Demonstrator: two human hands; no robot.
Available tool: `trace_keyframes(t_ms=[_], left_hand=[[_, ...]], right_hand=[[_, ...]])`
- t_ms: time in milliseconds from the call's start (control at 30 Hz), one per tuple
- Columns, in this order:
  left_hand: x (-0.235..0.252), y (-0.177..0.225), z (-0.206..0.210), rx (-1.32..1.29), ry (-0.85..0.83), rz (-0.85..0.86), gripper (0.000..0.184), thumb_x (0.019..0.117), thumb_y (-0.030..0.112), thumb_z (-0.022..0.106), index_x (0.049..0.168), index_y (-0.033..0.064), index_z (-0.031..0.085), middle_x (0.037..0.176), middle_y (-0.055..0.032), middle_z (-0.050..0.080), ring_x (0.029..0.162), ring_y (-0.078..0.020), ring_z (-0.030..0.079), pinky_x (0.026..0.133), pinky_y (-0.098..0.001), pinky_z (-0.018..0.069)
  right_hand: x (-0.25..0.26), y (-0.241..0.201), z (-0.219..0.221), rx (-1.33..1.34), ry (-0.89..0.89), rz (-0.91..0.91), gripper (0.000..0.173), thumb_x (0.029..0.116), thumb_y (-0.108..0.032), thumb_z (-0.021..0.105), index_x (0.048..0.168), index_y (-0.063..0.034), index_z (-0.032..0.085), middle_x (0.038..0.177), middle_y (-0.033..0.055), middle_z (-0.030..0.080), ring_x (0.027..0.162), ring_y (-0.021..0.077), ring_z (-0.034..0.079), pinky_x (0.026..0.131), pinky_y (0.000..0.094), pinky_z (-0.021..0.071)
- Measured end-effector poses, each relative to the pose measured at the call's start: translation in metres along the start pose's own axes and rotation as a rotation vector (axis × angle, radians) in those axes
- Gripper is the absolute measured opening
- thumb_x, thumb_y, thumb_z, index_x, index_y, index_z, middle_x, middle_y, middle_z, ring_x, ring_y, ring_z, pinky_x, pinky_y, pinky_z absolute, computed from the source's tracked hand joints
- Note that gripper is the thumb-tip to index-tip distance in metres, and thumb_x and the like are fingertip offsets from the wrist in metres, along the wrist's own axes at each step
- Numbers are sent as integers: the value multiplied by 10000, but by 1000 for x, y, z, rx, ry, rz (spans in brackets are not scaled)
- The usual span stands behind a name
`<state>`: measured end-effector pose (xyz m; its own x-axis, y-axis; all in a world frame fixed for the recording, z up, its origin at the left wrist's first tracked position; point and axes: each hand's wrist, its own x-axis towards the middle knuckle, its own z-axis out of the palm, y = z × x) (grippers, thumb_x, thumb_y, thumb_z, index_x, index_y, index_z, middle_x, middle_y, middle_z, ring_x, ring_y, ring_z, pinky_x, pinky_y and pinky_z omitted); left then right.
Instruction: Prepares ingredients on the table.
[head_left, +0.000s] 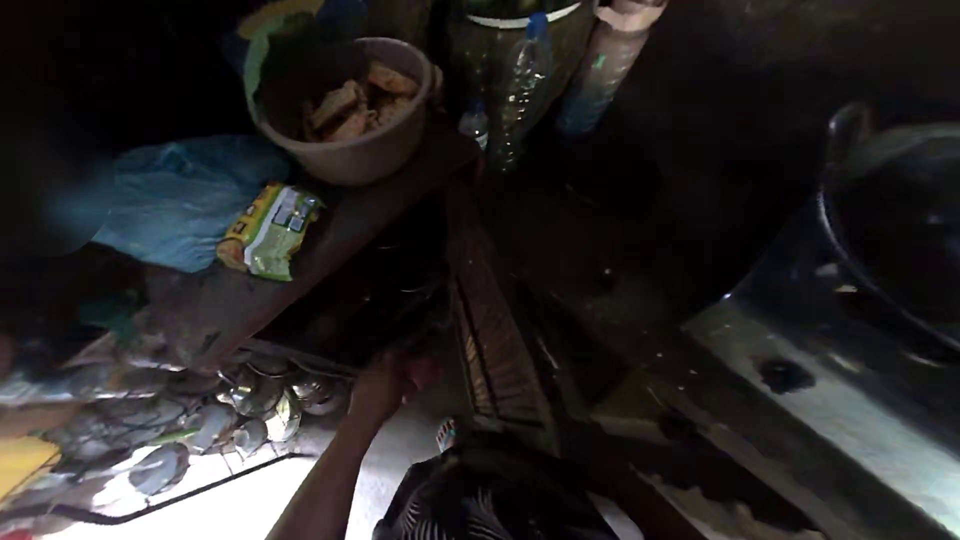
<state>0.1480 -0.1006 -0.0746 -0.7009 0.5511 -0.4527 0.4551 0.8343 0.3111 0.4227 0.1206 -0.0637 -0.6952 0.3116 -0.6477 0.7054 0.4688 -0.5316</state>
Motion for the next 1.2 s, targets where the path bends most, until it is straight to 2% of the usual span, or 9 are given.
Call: trace_keyframes(t_ms=[100, 200, 267, 333, 500, 633, 833, 1033, 1200], left_hand=[[-41, -44, 42, 23, -198, -29, 661, 1016, 312, 578, 1584, 84, 331, 1440, -257, 534, 1253, -442, 587, 1013, -624, 491], [-68, -70, 62, -100, -254, -63, 692, 983, 278, 619, 1602, 201, 320, 1361, -209, 607, 1190, -409, 633, 977, -633, 513], [-79, -82, 70, -230, -234, -76, 705, 969, 285, 622, 1608, 258, 325, 1323, -192, 637, 1170, -389, 644, 978, -631, 509], [-83, -92, 75, -234, -220, -71, 686, 999, 294, 580, 1621, 208, 303, 1371, -210, 607, 1222, -391, 619, 1026, -611, 483], [-96, -104, 62, -347, -115, -170, 538, 1019, 304, 584, 1521, 152, 468, 1328, -203, 636, 1210, -385, 631, 1038, -603, 486], [-109, -117, 52, -567, 72, -188, 387, 1007, 197, 587, 1377, 90, 615, 1279, -172, 671, 1191, -319, 648, 1050, -555, 494], [-132, -103, 26, -1257, 235, -243, 317, 998, 94, 605, 1314, 71, 611, 1093, -99, 691, 874, -181, 681, 715, -370, 587], [-135, -88, -14, -1530, 213, -115, 307, 1018, 92, 570, 1322, 51, 581, 1092, -96, 686, 858, -185, 683, 691, -350, 597], [-123, -75, -29, -1483, 187, -72, 347, 1006, 84, 566, 1350, 52, 534, 1094, -93, 673, 840, -173, 674, 681, -335, 586]], right_hand=[[9, -29, -3, -38, -105, -226, 447, 1000, -189, 647, 1430, -78, 594, 1441, 169, 587, 1326, 297, 568, 1145, 468, 433], [29, -58, 4, -202, -122, -539, 501, 1025, -334, 615, 1480, -132, 566, 1542, 143, 508, 1437, 284, 472, 1200, 457, 371], [39, -89, 8, -318, -172, -583, 533, 1040, -373, 582, 1526, -168, 507, 1606, 117, 429, 1487, 265, 404, 1224, 453, 340], [41, -125, 10, -380, -157, -620, 504, 1052, -332, 571, 1526, -175, 505, 1593, 118, 446, 1468, 265, 432, 1205, 446, 374], [56, -204, 23, -625, -190, -781, 378, 1077, -261, 506, 1427, -162, 609, 1425, 158, 586, 1340, 311, 552, 1134, 477, 439], [96, -261, 40, -728, -240, -776, 365, 1066, -240, 530, 1402, -128, 620, 1398, 181, 591, 1332, 343, 544, 1134, 513, 427], [139, -335, 46, -743, -167, -686, 393, 1121, -284, 393, 1412, -128, 605, 1347, 179, 648, 1271, 364, 609, 1073, 580, 464], [157, -359, 34, -649, 68, -752, 314, 1096, -195, 459, 1291, -99, 686, 1238, 167, 703, 1189, 355, 659, 1036, 546, 510], [110, -327, 20, -306, -170, -815, 318, 1050, -285, 603, 1268, -68, 679, 1156, 149, 715, 1039, 276, 703, 950, 492, 568]])
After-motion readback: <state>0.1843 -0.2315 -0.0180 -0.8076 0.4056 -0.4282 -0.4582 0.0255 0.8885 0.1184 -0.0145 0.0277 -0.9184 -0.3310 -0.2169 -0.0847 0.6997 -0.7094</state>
